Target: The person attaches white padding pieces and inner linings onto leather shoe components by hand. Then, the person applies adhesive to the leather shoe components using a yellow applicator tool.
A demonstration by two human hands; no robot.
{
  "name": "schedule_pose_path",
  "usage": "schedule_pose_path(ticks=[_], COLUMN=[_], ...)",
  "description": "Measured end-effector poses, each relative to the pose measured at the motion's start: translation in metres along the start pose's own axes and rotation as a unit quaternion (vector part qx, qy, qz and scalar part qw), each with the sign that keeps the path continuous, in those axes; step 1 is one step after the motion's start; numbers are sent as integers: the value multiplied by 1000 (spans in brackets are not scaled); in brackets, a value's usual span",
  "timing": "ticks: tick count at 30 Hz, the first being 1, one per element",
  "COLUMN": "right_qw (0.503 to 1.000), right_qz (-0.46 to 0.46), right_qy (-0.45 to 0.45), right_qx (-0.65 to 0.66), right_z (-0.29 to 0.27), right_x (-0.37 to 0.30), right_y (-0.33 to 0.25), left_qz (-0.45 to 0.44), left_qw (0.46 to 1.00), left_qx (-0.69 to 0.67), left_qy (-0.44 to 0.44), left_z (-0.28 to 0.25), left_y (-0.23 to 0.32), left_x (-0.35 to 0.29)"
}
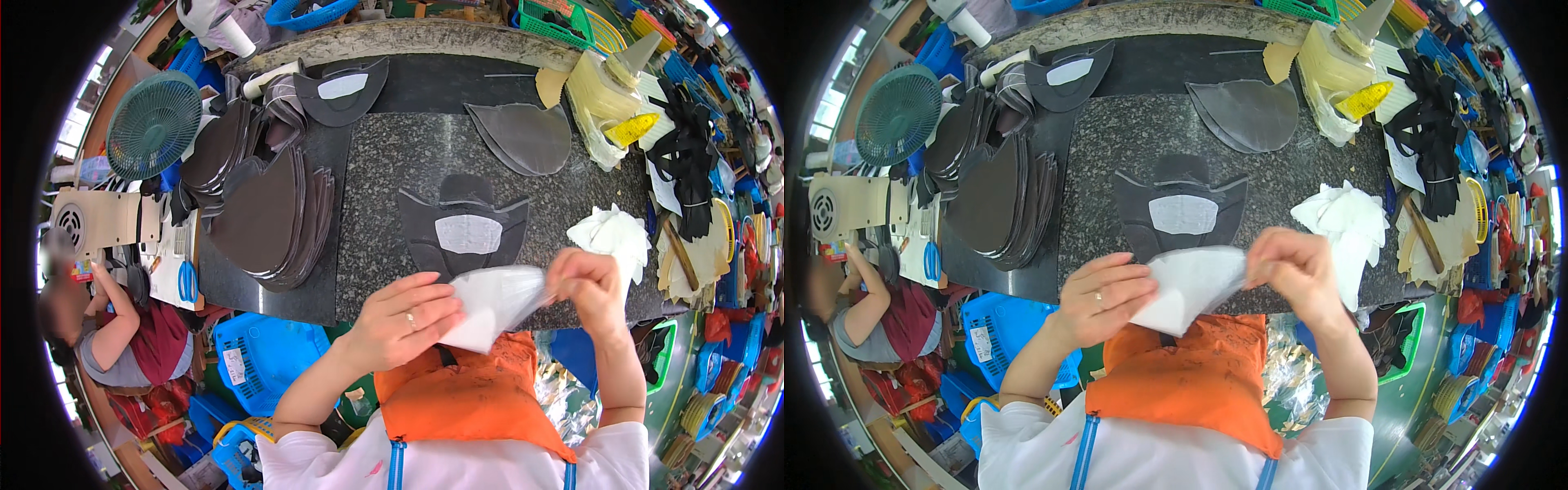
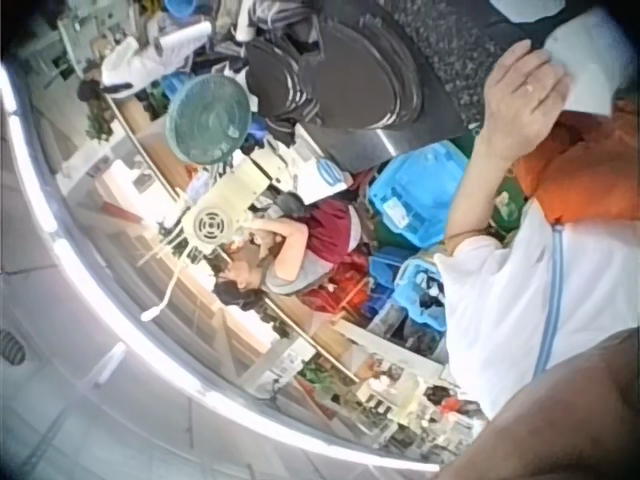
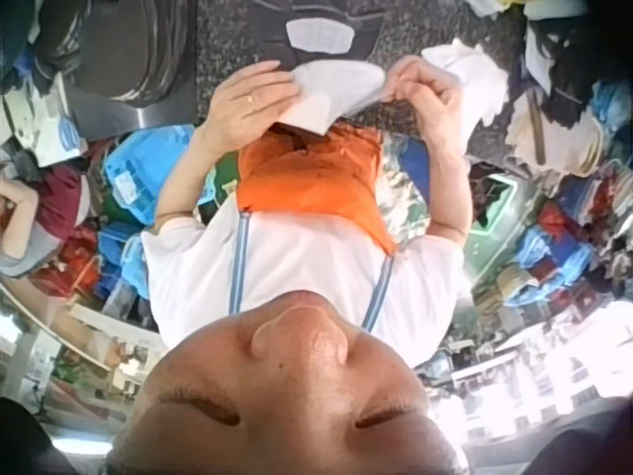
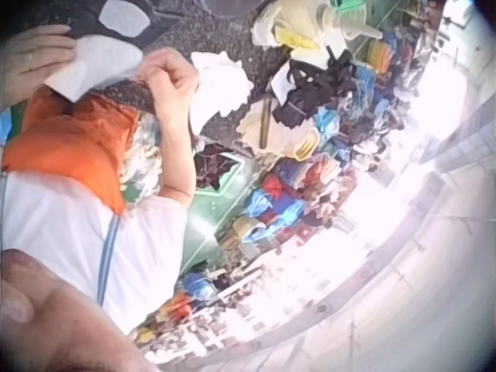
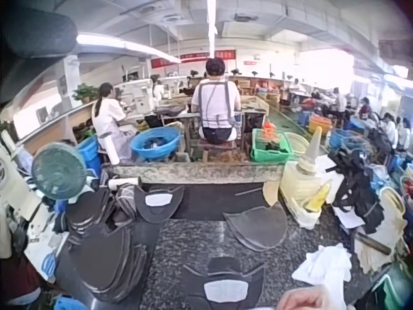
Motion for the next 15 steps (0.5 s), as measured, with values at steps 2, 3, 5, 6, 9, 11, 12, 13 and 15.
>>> schedule_pose_path(ticks=[2,3,5,6,9,11,12,13,15], right_qw=[996,996,977,972,947,996,991,957,956], right_qz=[-36,-37,-163,-214,-182,-30,63,155,134], right_qy=[72,74,76,81,9,80,40,-1,-160], right_qx=[-36,-36,-119,-40,266,22,-113,-245,-207], right_z=[-22,-22,-18,-17,14,-11,-6,1,52], right_x=[-15,-17,-25,-28,-25,-28,-25,-23,-9], right_y=[-11,-9,-34,-37,-29,1,17,35,42], left_qz=[-13,-27,-35,-76,-278,-275,-300,-344,-353], left_qw=[1000,999,996,980,876,794,764,751,752], left_qx=[-11,-20,-79,-177,-386,-504,-519,-498,-521], left_qy=[4,9,31,55,83,202,239,264,195], left_z=[-9,-12,-12,-11,12,15,12,15,35], left_y=[-5,-8,-17,-30,-66,-92,-103,-106,-92], left_x=[-4,-4,-6,-11,-40,-64,-76,-85,-74])
Point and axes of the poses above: each hand's wrist, its own x-axis towards the middle knuckle, its own z-axis out of the palm, y = z × x, the point moved 10 cm from there along x, towards the middle knuckle, and after that the axes turned 15 degrees about -y, right-handed, at the moved point
